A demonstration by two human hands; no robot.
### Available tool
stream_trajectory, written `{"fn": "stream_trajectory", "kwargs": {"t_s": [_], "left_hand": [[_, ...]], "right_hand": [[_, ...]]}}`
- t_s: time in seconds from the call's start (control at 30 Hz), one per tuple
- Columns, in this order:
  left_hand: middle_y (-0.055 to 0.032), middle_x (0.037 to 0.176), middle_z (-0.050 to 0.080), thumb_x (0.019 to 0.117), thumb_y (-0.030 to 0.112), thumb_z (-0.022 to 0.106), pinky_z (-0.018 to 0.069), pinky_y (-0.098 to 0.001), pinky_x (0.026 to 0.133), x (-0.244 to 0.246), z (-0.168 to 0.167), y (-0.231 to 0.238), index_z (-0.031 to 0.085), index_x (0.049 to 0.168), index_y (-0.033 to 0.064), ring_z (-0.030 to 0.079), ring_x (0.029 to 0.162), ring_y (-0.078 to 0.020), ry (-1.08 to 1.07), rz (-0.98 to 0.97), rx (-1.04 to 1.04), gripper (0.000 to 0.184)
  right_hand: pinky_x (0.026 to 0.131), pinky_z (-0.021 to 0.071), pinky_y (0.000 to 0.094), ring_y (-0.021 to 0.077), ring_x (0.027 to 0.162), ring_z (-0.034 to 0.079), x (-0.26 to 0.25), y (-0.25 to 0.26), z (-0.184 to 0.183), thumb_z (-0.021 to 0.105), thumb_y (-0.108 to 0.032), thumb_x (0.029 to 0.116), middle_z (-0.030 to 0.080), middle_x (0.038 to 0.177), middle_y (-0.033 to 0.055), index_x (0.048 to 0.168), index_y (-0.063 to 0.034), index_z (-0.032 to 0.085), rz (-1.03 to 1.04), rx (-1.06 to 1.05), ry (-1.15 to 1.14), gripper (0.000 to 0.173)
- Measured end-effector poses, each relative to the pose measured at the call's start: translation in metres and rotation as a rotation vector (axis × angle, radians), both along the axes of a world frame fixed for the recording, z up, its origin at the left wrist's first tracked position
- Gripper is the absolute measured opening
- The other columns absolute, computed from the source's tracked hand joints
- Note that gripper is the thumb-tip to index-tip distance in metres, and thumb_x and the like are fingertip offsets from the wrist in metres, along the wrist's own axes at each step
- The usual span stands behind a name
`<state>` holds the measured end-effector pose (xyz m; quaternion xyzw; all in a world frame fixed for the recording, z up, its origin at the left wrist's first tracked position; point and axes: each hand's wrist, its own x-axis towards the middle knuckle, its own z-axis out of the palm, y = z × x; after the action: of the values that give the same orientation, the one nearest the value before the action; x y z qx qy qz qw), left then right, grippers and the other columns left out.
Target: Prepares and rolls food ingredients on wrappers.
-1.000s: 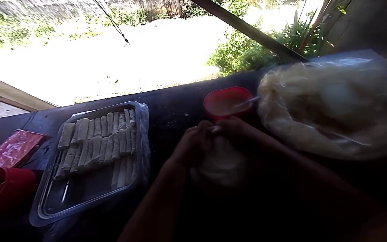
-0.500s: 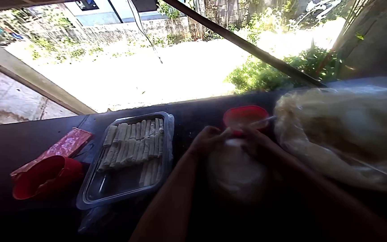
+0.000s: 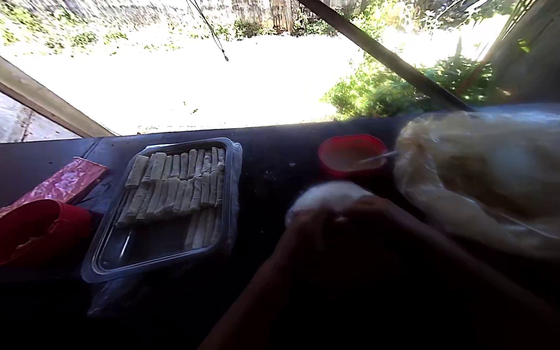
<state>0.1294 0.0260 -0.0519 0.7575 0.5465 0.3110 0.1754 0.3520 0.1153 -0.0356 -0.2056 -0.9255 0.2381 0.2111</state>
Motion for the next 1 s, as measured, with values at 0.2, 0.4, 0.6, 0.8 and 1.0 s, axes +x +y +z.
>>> {"fn": "stream_trajectory", "kwargs": {"t_s": [0.2, 0.4, 0.6, 0.8, 1.0], "left_hand": [[0.0031, 0.111, 0.074, 0.1025, 0.036, 0.058, 0.0489, -0.0421, 0.101, -0.003, -0.011, -0.008, 0.068, 0.119, 0.0170, 0.068, 0.107, -0.0131, 0.092, 0.004, 0.222, 0.027], [0.0070, 0.108, 0.075, 0.1024, 0.038, 0.059, 0.0483, -0.0418, 0.102, 0.000, -0.006, 0.000, 0.068, 0.117, 0.0184, 0.069, 0.105, -0.0100, 0.109, 0.011, 0.094, 0.026], [0.0019, 0.102, 0.075, 0.0961, 0.028, 0.068, 0.0474, -0.0437, 0.102, -0.002, 0.002, 0.001, 0.069, 0.118, 0.0158, 0.069, 0.101, -0.0161, 0.182, -0.004, 0.078, 0.025], [-0.0022, 0.090, 0.074, 0.1008, 0.026, 0.059, 0.0457, -0.0427, 0.101, 0.001, 0.013, 0.005, 0.071, 0.117, 0.0155, 0.071, 0.091, -0.0187, 0.324, -0.013, 0.149, 0.022], [0.0009, 0.086, 0.073, 0.0993, 0.027, 0.062, 0.0460, -0.0418, 0.098, -0.006, 0.009, 0.001, 0.070, 0.110, 0.0169, 0.069, 0.085, -0.0160, 0.202, 0.058, 0.226, 0.017]], "right_hand": [[0.104, 0.0493, 0.0328, 0.0199, 0.114, 0.068, -0.007, -0.012, 0.023, 0.052, -0.019, 0.1064, 0.075, 0.112, 0.0093, 0.111, -0.0063, 0.076, -0.025, -0.121, -0.110, 0.028], [0.100, 0.0525, 0.0351, 0.0167, 0.112, 0.065, 0.000, 0.001, -0.007, 0.058, -0.040, 0.1030, 0.071, 0.113, 0.0030, 0.114, -0.0171, 0.076, -0.023, 0.009, -0.140, 0.032], [0.093, 0.0577, 0.0450, 0.0273, 0.105, 0.071, -0.015, -0.005, -0.006, 0.059, -0.032, 0.1011, 0.075, 0.107, 0.0080, 0.108, -0.0119, 0.078, -0.048, 0.117, -0.086, 0.029], [0.095, 0.0547, 0.0563, 0.0451, 0.105, 0.071, -0.032, -0.030, 0.041, 0.065, -0.011, 0.0971, 0.075, 0.105, 0.0233, 0.103, 0.0025, 0.078, -0.122, 0.040, -0.116, 0.019], [0.083, 0.0598, 0.0409, 0.0280, 0.098, 0.070, -0.004, -0.002, 0.007, 0.067, -0.038, 0.0957, 0.069, 0.119, 0.0197, 0.134, 0.0004, 0.062, -0.210, -0.101, 0.003, 0.054]]}}
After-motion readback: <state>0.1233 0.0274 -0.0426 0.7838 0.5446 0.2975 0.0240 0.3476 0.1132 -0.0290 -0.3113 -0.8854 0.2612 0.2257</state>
